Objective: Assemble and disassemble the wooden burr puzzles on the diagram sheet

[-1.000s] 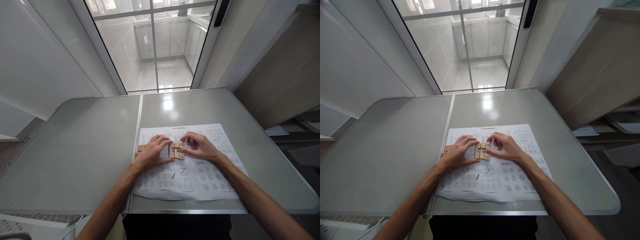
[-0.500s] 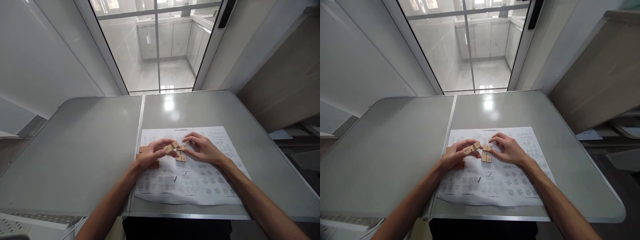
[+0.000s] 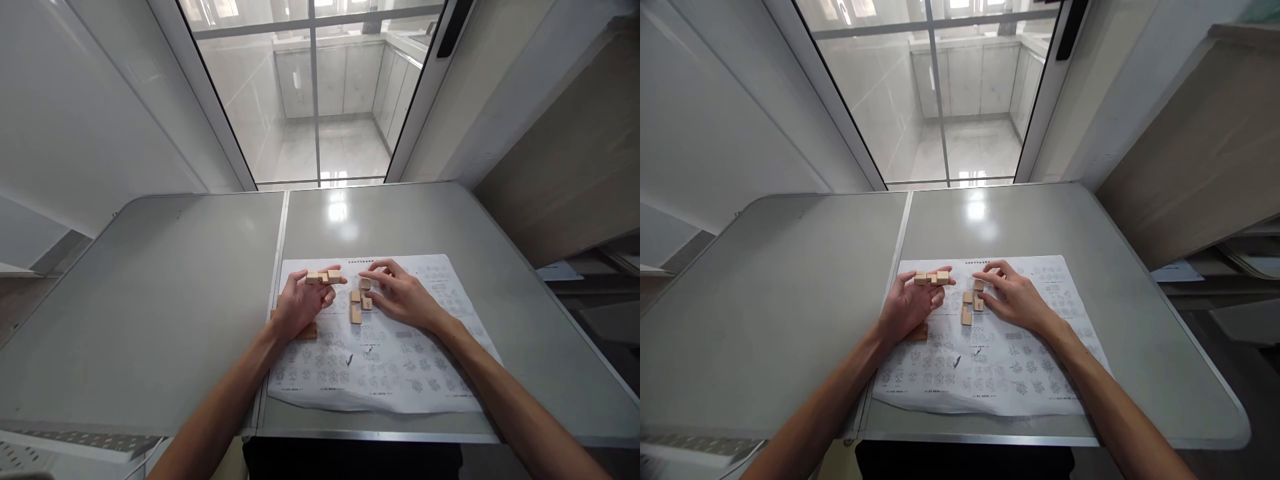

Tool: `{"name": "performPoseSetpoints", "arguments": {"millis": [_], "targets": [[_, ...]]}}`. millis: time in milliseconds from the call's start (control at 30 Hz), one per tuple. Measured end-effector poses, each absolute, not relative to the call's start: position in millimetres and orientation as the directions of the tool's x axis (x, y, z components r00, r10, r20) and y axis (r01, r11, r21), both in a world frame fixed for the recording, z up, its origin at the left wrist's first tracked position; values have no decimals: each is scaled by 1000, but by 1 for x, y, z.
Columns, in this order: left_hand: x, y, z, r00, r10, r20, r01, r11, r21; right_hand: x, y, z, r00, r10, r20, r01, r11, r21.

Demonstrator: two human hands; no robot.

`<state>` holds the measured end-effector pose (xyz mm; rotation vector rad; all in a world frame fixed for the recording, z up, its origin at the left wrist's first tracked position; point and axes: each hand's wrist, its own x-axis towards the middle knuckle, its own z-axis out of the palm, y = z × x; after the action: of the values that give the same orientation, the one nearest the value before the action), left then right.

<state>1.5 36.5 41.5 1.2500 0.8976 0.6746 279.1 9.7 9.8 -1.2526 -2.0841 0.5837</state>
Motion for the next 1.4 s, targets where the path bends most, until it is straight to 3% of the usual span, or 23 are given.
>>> {"name": "performPoseSetpoints", "arguments": {"millis": [100, 233, 300, 567, 733, 967, 1133, 1400], "targets": [[0, 37, 40, 494, 839, -228, -65, 297, 953, 280, 10, 13, -373, 883, 285, 620, 466, -631], [-1, 36, 41, 533, 809, -248, -362, 483, 797, 281, 10, 15, -400, 874, 274, 598, 476, -645], [-1, 35, 42, 547, 797, -258, -405, 521, 751, 283, 11, 14, -408, 872, 270, 579, 476, -662], [0, 33, 41, 585, 745, -321, -275, 555, 785, 287, 14, 10, -299, 925, 235, 601, 374, -706], [-3, 31, 40, 655, 700, -284, -236, 546, 804, 287, 15, 10, -202, 958, 203, 607, 286, -742], [1, 29, 49, 680, 683, -266, -234, 547, 804, 285, 15, 10, -41, 986, 160, 506, 159, -847], [2, 28, 52, 667, 689, -283, -242, 559, 793, 286, 16, 11, 6, 998, 70, 331, 64, -941], [5, 21, 49, 666, 710, -231, -309, 544, 780, 282, 12, 21, -134, 988, -75, 8, -74, -997]]}}
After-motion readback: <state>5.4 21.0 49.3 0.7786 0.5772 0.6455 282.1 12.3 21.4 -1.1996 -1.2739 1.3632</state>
